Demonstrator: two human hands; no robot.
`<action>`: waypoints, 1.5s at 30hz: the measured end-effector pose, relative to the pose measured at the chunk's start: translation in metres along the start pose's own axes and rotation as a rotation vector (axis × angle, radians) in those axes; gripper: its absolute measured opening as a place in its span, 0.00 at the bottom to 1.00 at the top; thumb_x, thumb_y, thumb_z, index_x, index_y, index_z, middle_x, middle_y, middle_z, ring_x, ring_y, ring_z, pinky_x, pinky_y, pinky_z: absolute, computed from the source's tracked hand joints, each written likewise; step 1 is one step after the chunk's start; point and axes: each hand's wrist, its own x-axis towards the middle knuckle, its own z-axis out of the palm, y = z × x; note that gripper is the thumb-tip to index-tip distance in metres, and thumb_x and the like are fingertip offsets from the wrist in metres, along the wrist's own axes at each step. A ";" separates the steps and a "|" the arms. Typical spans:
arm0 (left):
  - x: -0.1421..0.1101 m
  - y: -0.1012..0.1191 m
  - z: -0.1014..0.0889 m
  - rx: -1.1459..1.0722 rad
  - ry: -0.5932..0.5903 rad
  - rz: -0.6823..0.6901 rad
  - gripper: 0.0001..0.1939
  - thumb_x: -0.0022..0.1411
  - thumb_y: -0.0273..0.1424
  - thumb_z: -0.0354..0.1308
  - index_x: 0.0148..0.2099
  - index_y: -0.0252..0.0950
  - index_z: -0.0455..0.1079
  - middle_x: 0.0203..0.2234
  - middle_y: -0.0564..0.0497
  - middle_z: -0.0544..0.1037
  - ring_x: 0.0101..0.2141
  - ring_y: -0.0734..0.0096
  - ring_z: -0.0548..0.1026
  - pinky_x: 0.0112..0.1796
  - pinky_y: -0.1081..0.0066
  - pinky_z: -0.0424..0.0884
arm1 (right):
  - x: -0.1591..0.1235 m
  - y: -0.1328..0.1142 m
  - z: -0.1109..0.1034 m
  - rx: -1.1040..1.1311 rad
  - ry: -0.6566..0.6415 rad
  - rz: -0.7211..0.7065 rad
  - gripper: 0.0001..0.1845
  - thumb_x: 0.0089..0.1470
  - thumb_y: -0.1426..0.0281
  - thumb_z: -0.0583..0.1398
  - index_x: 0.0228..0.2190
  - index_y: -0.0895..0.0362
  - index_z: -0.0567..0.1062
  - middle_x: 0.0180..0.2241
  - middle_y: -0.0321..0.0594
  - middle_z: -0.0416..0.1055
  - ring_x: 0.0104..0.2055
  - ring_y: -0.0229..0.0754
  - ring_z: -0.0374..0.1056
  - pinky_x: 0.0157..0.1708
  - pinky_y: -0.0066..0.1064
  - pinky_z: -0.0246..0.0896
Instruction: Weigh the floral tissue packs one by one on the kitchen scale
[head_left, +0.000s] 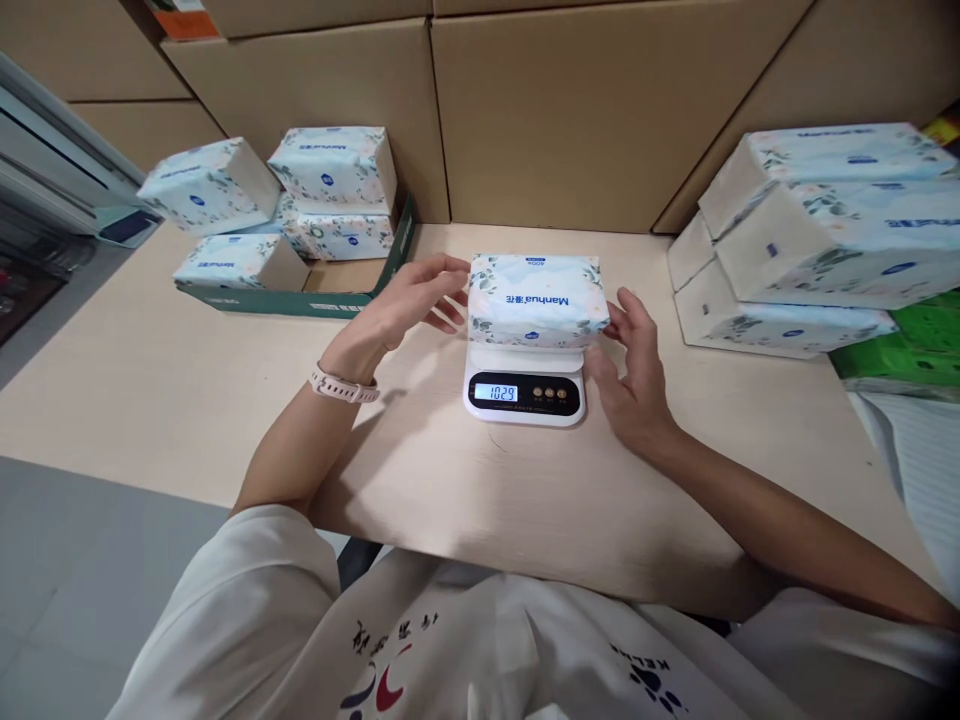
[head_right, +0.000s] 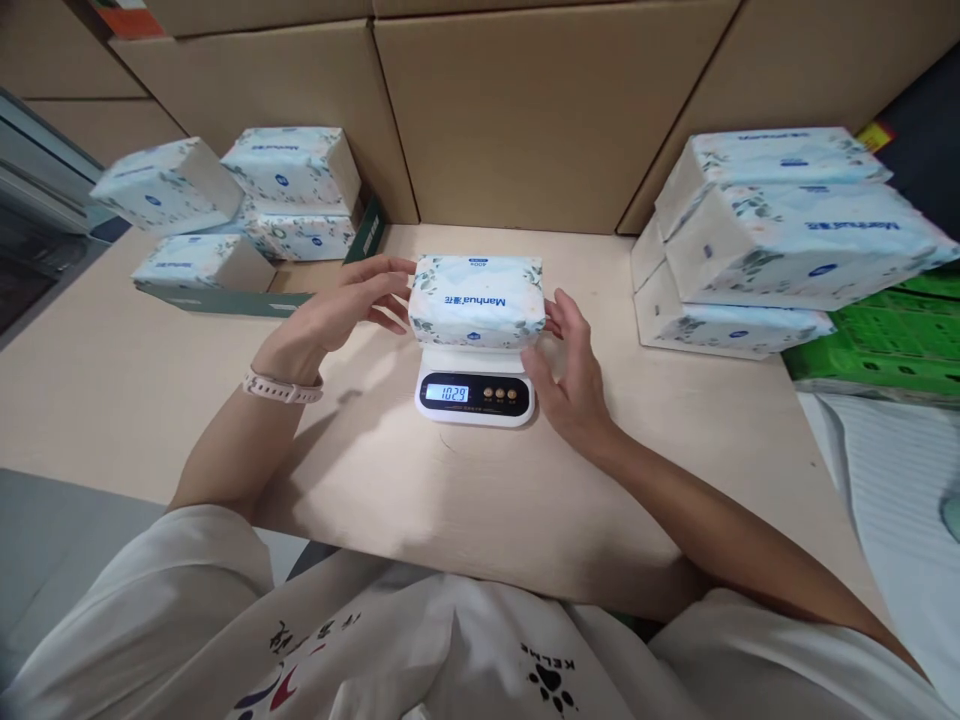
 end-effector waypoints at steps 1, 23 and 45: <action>0.001 0.002 0.006 -0.014 -0.001 -0.006 0.10 0.64 0.30 0.70 0.47 0.35 0.78 0.34 0.45 0.81 0.33 0.63 0.82 0.39 0.64 0.82 | 0.003 -0.001 0.001 -0.004 -0.006 0.003 0.40 0.62 0.45 0.65 0.69 0.44 0.65 0.72 0.45 0.65 0.76 0.57 0.61 0.74 0.58 0.62; 0.158 0.026 0.163 0.077 -0.203 -0.016 0.12 0.69 0.23 0.62 0.31 0.33 0.68 0.34 0.42 0.73 0.42 0.52 0.81 0.47 0.50 0.78 | 0.081 0.057 -0.010 -0.240 0.399 -0.280 0.18 0.69 0.56 0.55 0.52 0.46 0.78 0.56 0.47 0.77 0.67 0.56 0.70 0.74 0.61 0.57; 0.058 0.041 0.007 0.271 0.138 0.347 0.14 0.74 0.29 0.57 0.57 0.29 0.75 0.60 0.40 0.79 0.60 0.59 0.75 0.59 0.62 0.73 | 0.081 0.076 -0.007 -0.329 0.368 -0.558 0.18 0.72 0.62 0.51 0.51 0.53 0.78 0.48 0.49 0.81 0.53 0.54 0.78 0.59 0.58 0.71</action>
